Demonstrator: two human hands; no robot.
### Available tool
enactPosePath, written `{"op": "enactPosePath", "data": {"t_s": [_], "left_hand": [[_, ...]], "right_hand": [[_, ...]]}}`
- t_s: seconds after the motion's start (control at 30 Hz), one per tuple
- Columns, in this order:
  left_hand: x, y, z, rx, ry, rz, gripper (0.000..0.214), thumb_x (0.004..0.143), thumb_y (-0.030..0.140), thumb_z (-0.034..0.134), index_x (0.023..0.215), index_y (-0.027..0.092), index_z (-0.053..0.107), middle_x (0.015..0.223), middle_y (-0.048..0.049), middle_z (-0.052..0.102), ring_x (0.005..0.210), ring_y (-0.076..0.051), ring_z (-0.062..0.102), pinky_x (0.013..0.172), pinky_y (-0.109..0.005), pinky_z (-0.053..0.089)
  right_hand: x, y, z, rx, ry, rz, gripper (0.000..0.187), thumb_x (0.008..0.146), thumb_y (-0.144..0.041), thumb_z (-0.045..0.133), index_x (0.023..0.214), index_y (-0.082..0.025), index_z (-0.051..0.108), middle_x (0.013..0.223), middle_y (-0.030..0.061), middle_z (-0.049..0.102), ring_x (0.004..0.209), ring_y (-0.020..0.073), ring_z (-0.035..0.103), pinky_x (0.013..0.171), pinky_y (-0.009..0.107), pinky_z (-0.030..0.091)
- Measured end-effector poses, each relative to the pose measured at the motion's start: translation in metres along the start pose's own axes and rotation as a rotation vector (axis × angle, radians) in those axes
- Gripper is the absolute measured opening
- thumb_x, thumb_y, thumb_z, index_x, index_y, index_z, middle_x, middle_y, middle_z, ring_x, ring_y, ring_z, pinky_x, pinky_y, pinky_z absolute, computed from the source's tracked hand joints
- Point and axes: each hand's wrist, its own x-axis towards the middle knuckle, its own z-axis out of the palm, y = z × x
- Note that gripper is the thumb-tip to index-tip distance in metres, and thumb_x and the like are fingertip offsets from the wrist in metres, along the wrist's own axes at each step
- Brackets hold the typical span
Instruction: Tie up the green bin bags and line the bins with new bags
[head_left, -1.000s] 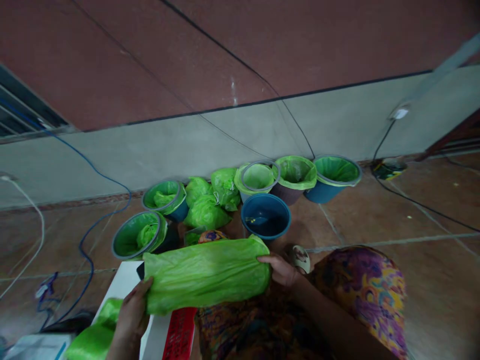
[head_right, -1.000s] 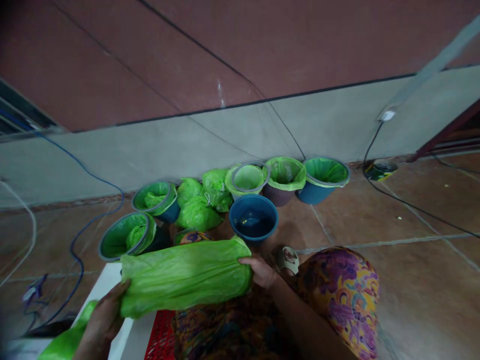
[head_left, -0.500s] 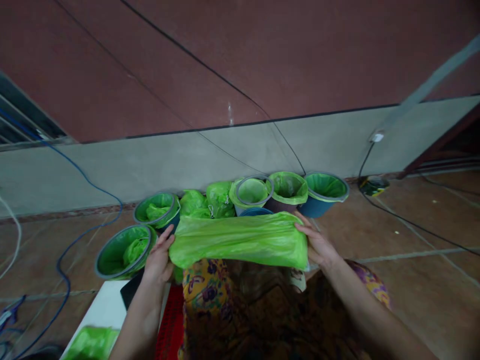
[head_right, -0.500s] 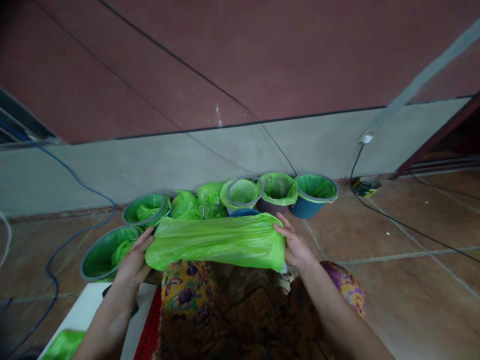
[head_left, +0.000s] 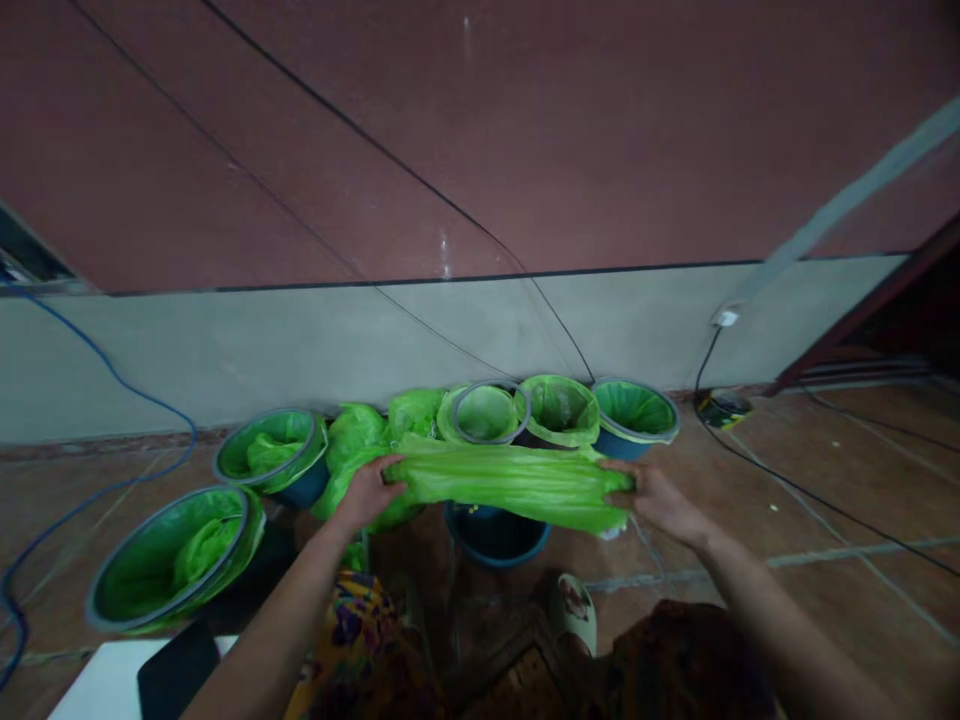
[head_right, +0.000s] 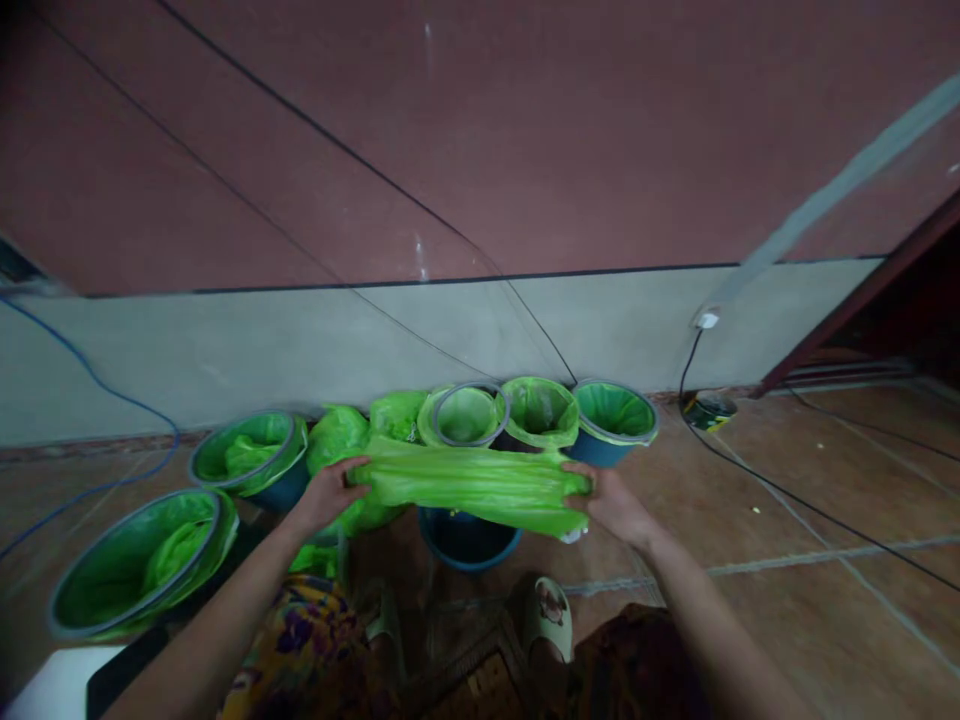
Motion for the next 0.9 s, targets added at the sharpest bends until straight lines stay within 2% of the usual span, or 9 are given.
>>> {"op": "enactPosePath", "data": {"t_s": [0.1,0.17,0.33,0.4,0.5,0.6,0.7,0.8,0.9], "left_hand": [[0.009,0.005,0.032,0.456,-0.07,0.051,0.032,0.081,0.02,0.057,0.11,0.016,0.071,0.114,-0.0112,0.07,0.109,-0.024,0.063,0.099,-0.034,0.045],[0.015,0.008,0.058,0.612,-0.153,-0.021,0.03,0.086,0.02,0.05,0.109,0.015,0.07,0.118,-0.0136,0.068,0.115,-0.025,0.061,0.102,-0.036,0.043],[0.03,0.013,0.124,0.591,-0.313,-0.181,0.027,0.084,0.018,0.052,0.103,0.01,0.07,0.108,-0.0183,0.07,0.106,-0.028,0.066,0.091,-0.035,0.05],[0.03,0.016,0.146,0.525,-0.396,-0.154,0.032,0.078,0.017,0.06,0.108,0.011,0.069,0.108,-0.0163,0.071,0.105,-0.027,0.066,0.09,-0.032,0.051],[0.023,0.022,0.17,0.402,-0.511,-0.076,0.05,0.069,0.016,0.068,0.119,0.015,0.064,0.114,-0.0124,0.071,0.108,-0.026,0.065,0.091,-0.032,0.05],[0.014,0.027,0.175,0.305,-0.599,-0.038,0.049,0.064,0.016,0.069,0.113,0.017,0.068,0.106,-0.0108,0.073,0.104,-0.028,0.066,0.087,-0.034,0.051],[0.011,0.03,0.163,0.174,-0.672,-0.013,0.06,0.062,0.021,0.074,0.121,0.016,0.063,0.106,-0.0105,0.072,0.096,-0.026,0.068,0.079,-0.03,0.053],[0.011,0.032,0.147,-0.152,-0.713,0.043,0.084,0.055,0.026,0.08,0.134,0.014,0.052,0.109,-0.0096,0.07,0.091,-0.022,0.067,0.075,-0.027,0.052],[0.013,0.033,0.139,-0.249,-0.619,0.052,0.054,0.061,0.029,0.075,0.112,0.012,0.065,0.091,-0.0051,0.071,0.079,-0.019,0.063,0.069,-0.026,0.049]], "right_hand": [[0.008,0.015,0.0,-0.603,0.122,-0.009,0.026,0.071,-0.021,0.064,0.094,-0.015,0.074,0.093,0.0135,0.073,0.091,0.0303,0.069,0.085,0.04,0.051],[0.01,0.017,0.002,-0.764,0.175,-0.036,0.018,0.077,-0.024,0.059,0.085,-0.017,0.073,0.09,0.0134,0.072,0.087,0.028,0.069,0.08,0.036,0.05],[0.016,-0.006,0.013,-0.592,0.207,-0.008,0.025,0.083,-0.038,0.049,0.071,-0.02,0.063,0.07,0.0043,0.067,0.063,0.018,0.063,0.06,0.026,0.044],[0.02,-0.019,0.025,-0.499,0.193,0.019,0.023,0.082,-0.038,0.049,0.072,-0.021,0.06,0.06,0.0009,0.061,0.056,0.0164,0.059,0.055,0.025,0.04],[0.03,-0.033,0.055,-0.46,0.165,-0.058,0.016,0.078,-0.033,0.054,0.082,-0.021,0.064,0.071,0.0028,0.067,0.067,0.0181,0.063,0.062,0.026,0.043],[0.041,-0.033,0.093,-0.345,0.089,0.018,0.014,0.075,-0.028,0.062,0.087,-0.021,0.066,0.08,0.0058,0.07,0.079,0.0217,0.066,0.072,0.029,0.048],[0.049,-0.026,0.123,0.135,-0.089,0.243,0.01,0.08,-0.03,0.062,0.083,-0.021,0.065,0.077,0.0042,0.071,0.077,0.0209,0.067,0.073,0.032,0.053],[0.057,-0.024,0.137,0.603,-0.23,0.412,0.018,0.086,-0.034,0.06,0.078,-0.019,0.063,0.074,0.0029,0.07,0.073,0.0167,0.067,0.075,0.032,0.056],[0.061,-0.029,0.138,0.755,-0.264,0.464,0.024,0.084,-0.04,0.065,0.079,-0.017,0.063,0.076,0.0041,0.07,0.07,0.0137,0.066,0.073,0.028,0.056]]}}
